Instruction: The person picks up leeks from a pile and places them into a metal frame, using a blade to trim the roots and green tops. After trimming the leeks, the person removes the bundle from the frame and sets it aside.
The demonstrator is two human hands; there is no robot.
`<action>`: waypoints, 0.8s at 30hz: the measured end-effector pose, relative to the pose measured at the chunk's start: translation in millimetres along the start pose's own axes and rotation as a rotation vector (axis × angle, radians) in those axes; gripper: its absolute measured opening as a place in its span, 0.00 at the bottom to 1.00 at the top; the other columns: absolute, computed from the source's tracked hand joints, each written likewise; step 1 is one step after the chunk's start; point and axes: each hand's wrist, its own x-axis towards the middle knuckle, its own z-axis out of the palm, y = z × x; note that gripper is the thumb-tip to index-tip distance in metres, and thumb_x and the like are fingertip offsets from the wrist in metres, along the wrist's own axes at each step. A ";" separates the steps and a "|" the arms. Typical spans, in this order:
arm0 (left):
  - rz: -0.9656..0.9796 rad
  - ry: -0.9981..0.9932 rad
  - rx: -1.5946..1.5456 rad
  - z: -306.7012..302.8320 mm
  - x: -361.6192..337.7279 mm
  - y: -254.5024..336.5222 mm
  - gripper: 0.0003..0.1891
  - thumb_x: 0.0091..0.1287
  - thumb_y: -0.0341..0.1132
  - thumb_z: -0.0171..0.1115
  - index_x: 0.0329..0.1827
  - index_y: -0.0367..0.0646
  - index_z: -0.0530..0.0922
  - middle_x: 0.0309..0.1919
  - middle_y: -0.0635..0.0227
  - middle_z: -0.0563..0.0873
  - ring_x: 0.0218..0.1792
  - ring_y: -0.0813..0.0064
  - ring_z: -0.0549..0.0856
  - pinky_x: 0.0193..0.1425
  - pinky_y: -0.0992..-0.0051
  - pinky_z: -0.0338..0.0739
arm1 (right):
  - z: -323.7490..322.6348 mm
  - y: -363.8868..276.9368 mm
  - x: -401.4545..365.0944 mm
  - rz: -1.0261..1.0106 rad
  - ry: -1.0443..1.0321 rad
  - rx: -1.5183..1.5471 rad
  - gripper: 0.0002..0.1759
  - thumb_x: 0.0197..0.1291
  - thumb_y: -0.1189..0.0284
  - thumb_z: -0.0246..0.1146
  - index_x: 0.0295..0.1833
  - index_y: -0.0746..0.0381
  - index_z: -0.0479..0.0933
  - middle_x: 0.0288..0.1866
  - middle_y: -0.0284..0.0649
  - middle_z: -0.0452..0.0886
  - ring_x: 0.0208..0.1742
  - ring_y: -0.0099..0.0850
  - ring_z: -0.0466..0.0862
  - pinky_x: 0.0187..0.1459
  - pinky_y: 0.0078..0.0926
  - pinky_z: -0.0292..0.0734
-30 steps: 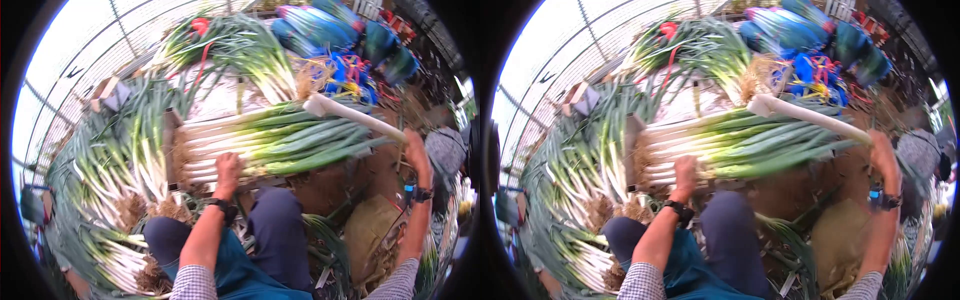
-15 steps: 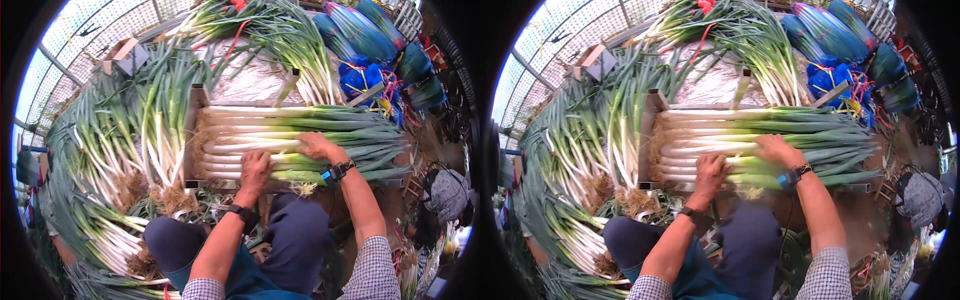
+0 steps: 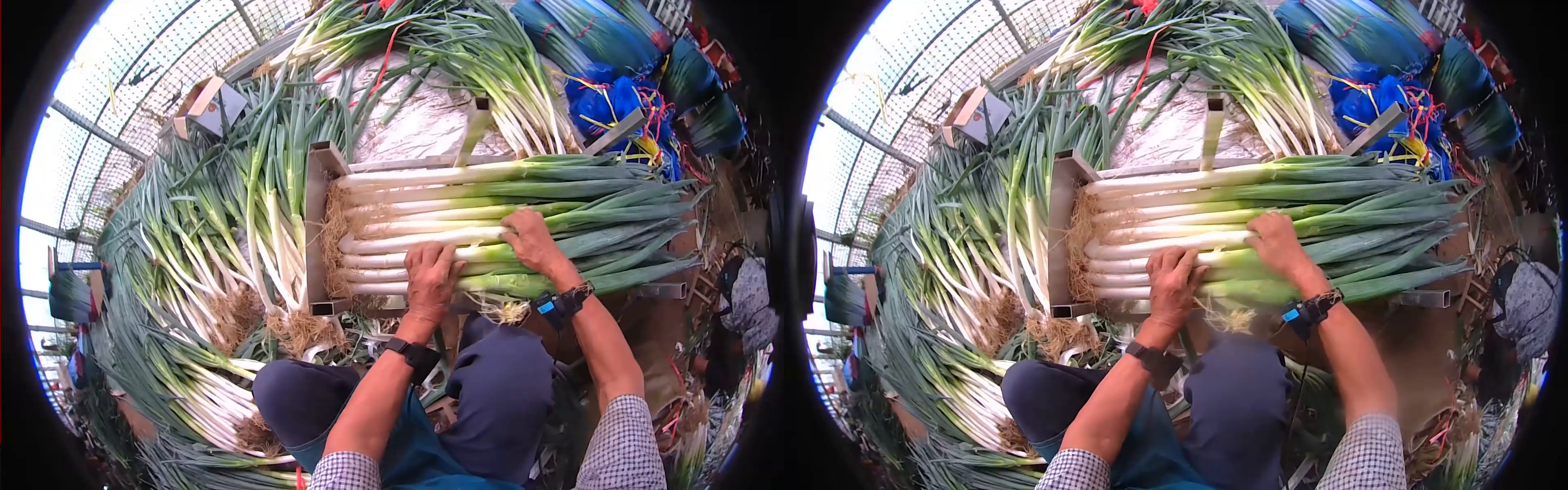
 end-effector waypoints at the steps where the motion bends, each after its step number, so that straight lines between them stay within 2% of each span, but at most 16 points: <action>1: 0.017 0.011 0.004 2.0 -0.2 -0.3 0.21 0.61 0.39 0.76 0.57 0.44 0.85 0.52 0.63 0.84 0.58 0.56 0.80 0.66 0.56 0.70 | 1.3 1.2 -1.1 0.020 -0.021 -0.011 0.09 0.60 0.68 0.68 0.40 0.62 0.82 0.39 0.46 0.84 0.49 0.49 0.81 0.53 0.48 0.71; 4: 0.045 0.024 0.030 3.7 0.4 -0.2 0.22 0.59 0.37 0.77 0.56 0.44 0.85 0.53 0.62 0.83 0.57 0.55 0.80 0.65 0.56 0.70 | 8.2 1.0 1.9 0.012 0.021 -0.047 0.11 0.57 0.65 0.68 0.40 0.61 0.85 0.39 0.46 0.85 0.47 0.49 0.82 0.50 0.49 0.71; 7: 0.053 0.008 0.057 3.0 -2.1 0.1 0.20 0.58 0.35 0.78 0.54 0.44 0.85 0.54 0.59 0.82 0.57 0.53 0.79 0.64 0.56 0.70 | 14.2 -2.4 -0.6 0.007 0.044 -0.036 0.10 0.58 0.65 0.67 0.37 0.60 0.83 0.37 0.45 0.84 0.46 0.49 0.81 0.50 0.51 0.70; 10: 0.174 0.181 0.144 4.0 2.9 3.4 0.15 0.62 0.33 0.74 0.52 0.43 0.86 0.54 0.58 0.81 0.59 0.52 0.78 0.65 0.52 0.69 | 12.7 3.2 -1.4 -0.003 0.019 -0.066 0.11 0.59 0.63 0.67 0.33 0.59 0.81 0.36 0.45 0.83 0.46 0.48 0.82 0.50 0.51 0.70; 12: 0.113 0.100 0.049 6.5 27.8 24.5 0.12 0.65 0.32 0.72 0.50 0.44 0.87 0.55 0.56 0.81 0.59 0.50 0.78 0.65 0.51 0.69 | 12.1 -0.9 -1.2 0.031 -0.009 -0.111 0.10 0.60 0.63 0.66 0.32 0.57 0.81 0.37 0.45 0.85 0.47 0.48 0.83 0.50 0.50 0.71; 13: 0.078 0.091 0.058 14.2 40.8 32.6 0.11 0.68 0.37 0.70 0.50 0.45 0.87 0.52 0.57 0.84 0.57 0.50 0.80 0.64 0.53 0.70 | 13.2 -1.5 -2.4 0.023 0.028 -0.063 0.12 0.59 0.62 0.67 0.32 0.60 0.78 0.35 0.46 0.82 0.44 0.51 0.81 0.48 0.51 0.71; 15: 0.065 -0.106 0.172 49.0 45.0 12.7 0.11 0.70 0.39 0.69 0.49 0.45 0.87 0.50 0.58 0.85 0.53 0.51 0.82 0.62 0.54 0.71 | 22.4 1.0 -5.2 -0.038 0.157 -0.081 0.11 0.60 0.63 0.66 0.33 0.60 0.78 0.34 0.46 0.81 0.43 0.51 0.81 0.46 0.49 0.72; 16: 0.061 -0.228 0.226 62.4 39.7 2.7 0.11 0.71 0.40 0.68 0.49 0.45 0.87 0.49 0.58 0.86 0.52 0.51 0.82 0.61 0.54 0.72 | 18.8 0.3 -0.9 -0.054 0.091 -0.122 0.10 0.62 0.65 0.65 0.35 0.61 0.80 0.36 0.47 0.82 0.44 0.50 0.82 0.47 0.48 0.74; 17: 0.067 -0.240 0.196 62.2 38.7 -2.5 0.11 0.72 0.41 0.66 0.49 0.45 0.87 0.47 0.59 0.87 0.49 0.52 0.83 0.61 0.55 0.72 | 10.3 -0.3 -10.2 -0.051 0.013 -0.155 0.09 0.65 0.66 0.65 0.37 0.62 0.81 0.38 0.47 0.84 0.45 0.50 0.83 0.48 0.46 0.76; 20: 0.132 -0.209 0.096 48.5 41.8 1.0 0.11 0.74 0.42 0.64 0.49 0.46 0.87 0.46 0.60 0.87 0.48 0.53 0.82 0.60 0.56 0.71 | -57.1 -48.8 -61.6 0.126 0.277 0.452 0.08 0.67 0.70 0.66 0.42 0.64 0.83 0.43 0.49 0.86 0.46 0.50 0.86 0.49 0.42 0.80; 22: 0.063 -0.215 0.071 38.4 45.0 14.9 0.11 0.75 0.42 0.63 0.49 0.46 0.87 0.46 0.60 0.87 0.50 0.54 0.82 0.61 0.56 0.71 | -95.0 -62.8 -135.0 0.245 0.337 0.470 0.07 0.67 0.73 0.68 0.45 0.66 0.83 0.48 0.50 0.87 0.46 0.51 0.87 0.48 0.38 0.82; 24: 0.031 -0.224 0.081 42.1 47.6 20.5 0.12 0.76 0.42 0.62 0.50 0.47 0.87 0.46 0.61 0.87 0.51 0.54 0.81 0.61 0.56 0.71 | -86.1 -54.4 -211.9 0.590 0.367 0.581 0.05 0.65 0.75 0.68 0.43 0.66 0.83 0.44 0.49 0.86 0.43 0.51 0.86 0.46 0.38 0.82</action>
